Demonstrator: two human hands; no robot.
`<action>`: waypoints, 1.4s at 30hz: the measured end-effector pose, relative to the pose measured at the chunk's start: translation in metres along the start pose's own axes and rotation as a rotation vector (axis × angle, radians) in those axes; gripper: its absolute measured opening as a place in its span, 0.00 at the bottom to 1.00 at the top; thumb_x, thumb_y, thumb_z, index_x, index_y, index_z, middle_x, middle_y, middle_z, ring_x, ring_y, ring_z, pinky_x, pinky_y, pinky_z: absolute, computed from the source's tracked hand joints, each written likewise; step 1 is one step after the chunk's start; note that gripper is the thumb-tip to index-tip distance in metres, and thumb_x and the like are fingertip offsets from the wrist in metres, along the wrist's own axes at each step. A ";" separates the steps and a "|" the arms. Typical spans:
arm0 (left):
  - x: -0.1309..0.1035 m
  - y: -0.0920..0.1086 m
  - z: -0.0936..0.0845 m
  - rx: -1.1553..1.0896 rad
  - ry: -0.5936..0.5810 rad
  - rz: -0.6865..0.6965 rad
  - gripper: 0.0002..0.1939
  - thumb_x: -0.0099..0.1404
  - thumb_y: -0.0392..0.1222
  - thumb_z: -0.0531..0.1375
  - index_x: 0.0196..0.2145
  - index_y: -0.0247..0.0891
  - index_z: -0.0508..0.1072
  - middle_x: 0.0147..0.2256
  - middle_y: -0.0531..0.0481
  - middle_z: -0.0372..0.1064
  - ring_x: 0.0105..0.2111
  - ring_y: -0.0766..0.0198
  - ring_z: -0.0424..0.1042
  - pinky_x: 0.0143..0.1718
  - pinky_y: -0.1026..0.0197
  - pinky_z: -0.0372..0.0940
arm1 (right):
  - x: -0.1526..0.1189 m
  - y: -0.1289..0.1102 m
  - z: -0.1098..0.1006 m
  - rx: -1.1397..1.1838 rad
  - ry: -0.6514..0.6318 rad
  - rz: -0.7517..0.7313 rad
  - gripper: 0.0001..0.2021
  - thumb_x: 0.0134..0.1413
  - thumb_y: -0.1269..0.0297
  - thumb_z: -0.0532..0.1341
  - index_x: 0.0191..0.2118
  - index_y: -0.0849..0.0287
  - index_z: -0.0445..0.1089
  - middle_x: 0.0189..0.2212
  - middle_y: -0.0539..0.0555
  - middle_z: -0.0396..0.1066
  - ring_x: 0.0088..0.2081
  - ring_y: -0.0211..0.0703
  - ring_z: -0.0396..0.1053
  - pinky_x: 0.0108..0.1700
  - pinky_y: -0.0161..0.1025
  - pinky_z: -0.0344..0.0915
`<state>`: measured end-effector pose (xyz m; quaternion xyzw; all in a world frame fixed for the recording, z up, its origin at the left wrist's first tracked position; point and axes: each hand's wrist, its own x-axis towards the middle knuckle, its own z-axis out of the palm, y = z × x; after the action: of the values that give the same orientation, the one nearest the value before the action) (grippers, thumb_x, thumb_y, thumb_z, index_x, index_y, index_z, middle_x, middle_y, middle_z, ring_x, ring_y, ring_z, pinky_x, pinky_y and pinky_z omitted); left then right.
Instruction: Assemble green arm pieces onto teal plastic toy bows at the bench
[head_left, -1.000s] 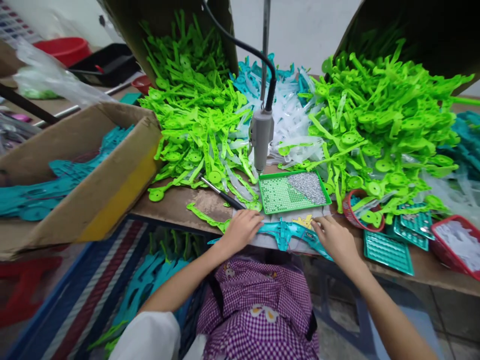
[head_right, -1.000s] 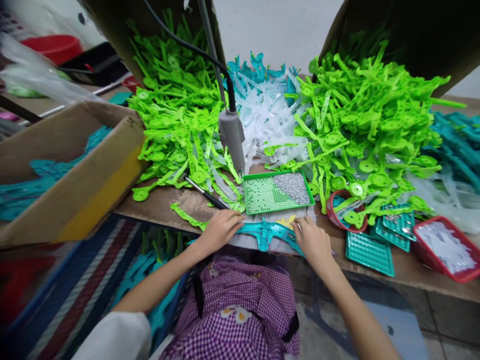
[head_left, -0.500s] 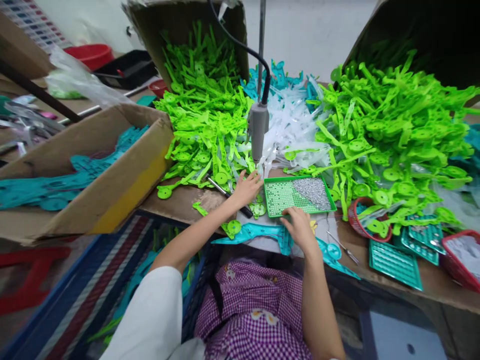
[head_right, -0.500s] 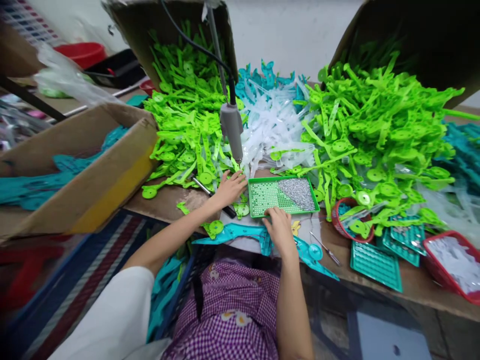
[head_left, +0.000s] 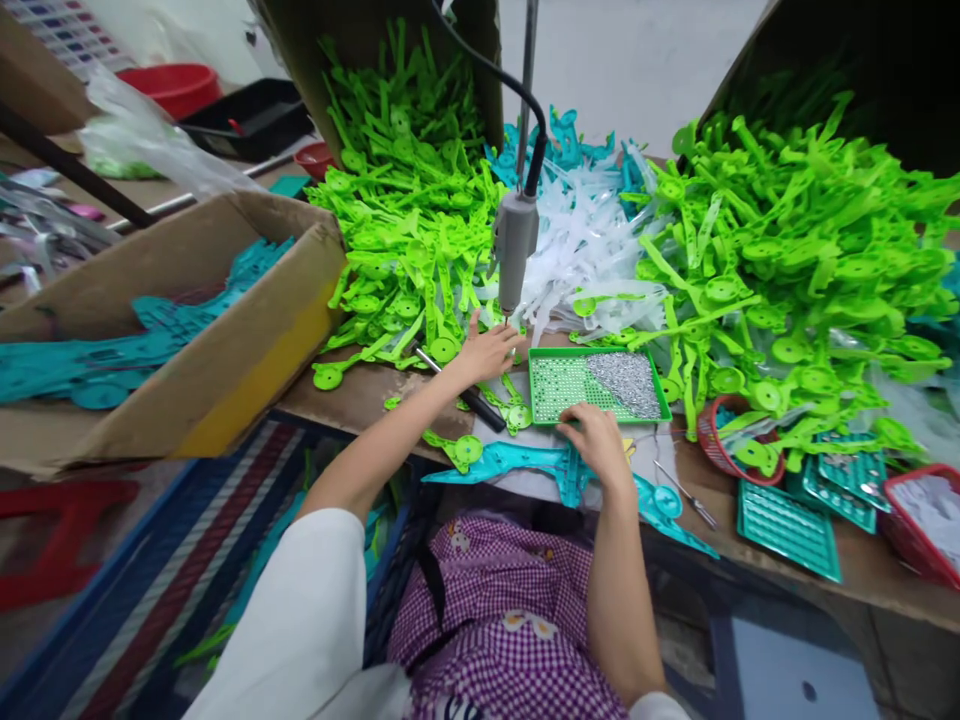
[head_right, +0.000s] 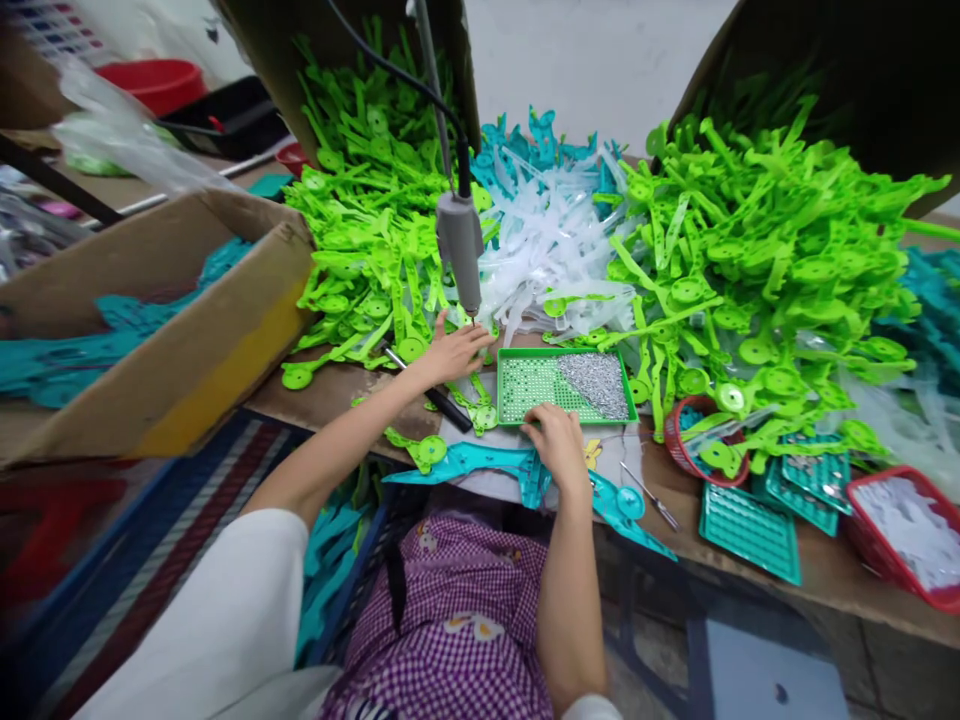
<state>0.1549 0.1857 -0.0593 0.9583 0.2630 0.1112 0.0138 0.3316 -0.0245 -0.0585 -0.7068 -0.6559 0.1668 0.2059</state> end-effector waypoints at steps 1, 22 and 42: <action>-0.001 0.000 0.000 0.001 0.001 -0.014 0.19 0.68 0.38 0.50 0.56 0.43 0.66 0.55 0.42 0.66 0.59 0.54 0.59 0.64 0.42 0.38 | 0.001 -0.002 0.002 -0.023 0.006 -0.003 0.05 0.61 0.64 0.56 0.35 0.55 0.69 0.36 0.52 0.73 0.43 0.47 0.67 0.41 0.42 0.50; -0.240 0.170 0.033 -0.758 0.099 -0.877 0.25 0.60 0.46 0.62 0.53 0.37 0.64 0.46 0.41 0.68 0.47 0.55 0.70 0.49 0.51 0.65 | -0.106 -0.007 0.005 -0.068 0.132 -0.135 0.13 0.62 0.56 0.56 0.48 0.55 0.67 0.46 0.56 0.72 0.48 0.48 0.69 0.52 0.48 0.56; -0.219 0.102 -0.042 -0.497 0.171 -0.764 0.08 0.67 0.44 0.56 0.36 0.40 0.73 0.40 0.48 0.67 0.40 0.60 0.69 0.45 0.58 0.64 | -0.056 -0.059 0.020 -0.055 0.080 -0.302 0.14 0.64 0.64 0.52 0.52 0.55 0.68 0.52 0.59 0.69 0.54 0.49 0.65 0.54 0.49 0.56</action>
<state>0.0133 -0.0150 -0.0547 0.7476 0.5628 0.2366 0.2615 0.2664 -0.0761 -0.0474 -0.6117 -0.7502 0.0879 0.2350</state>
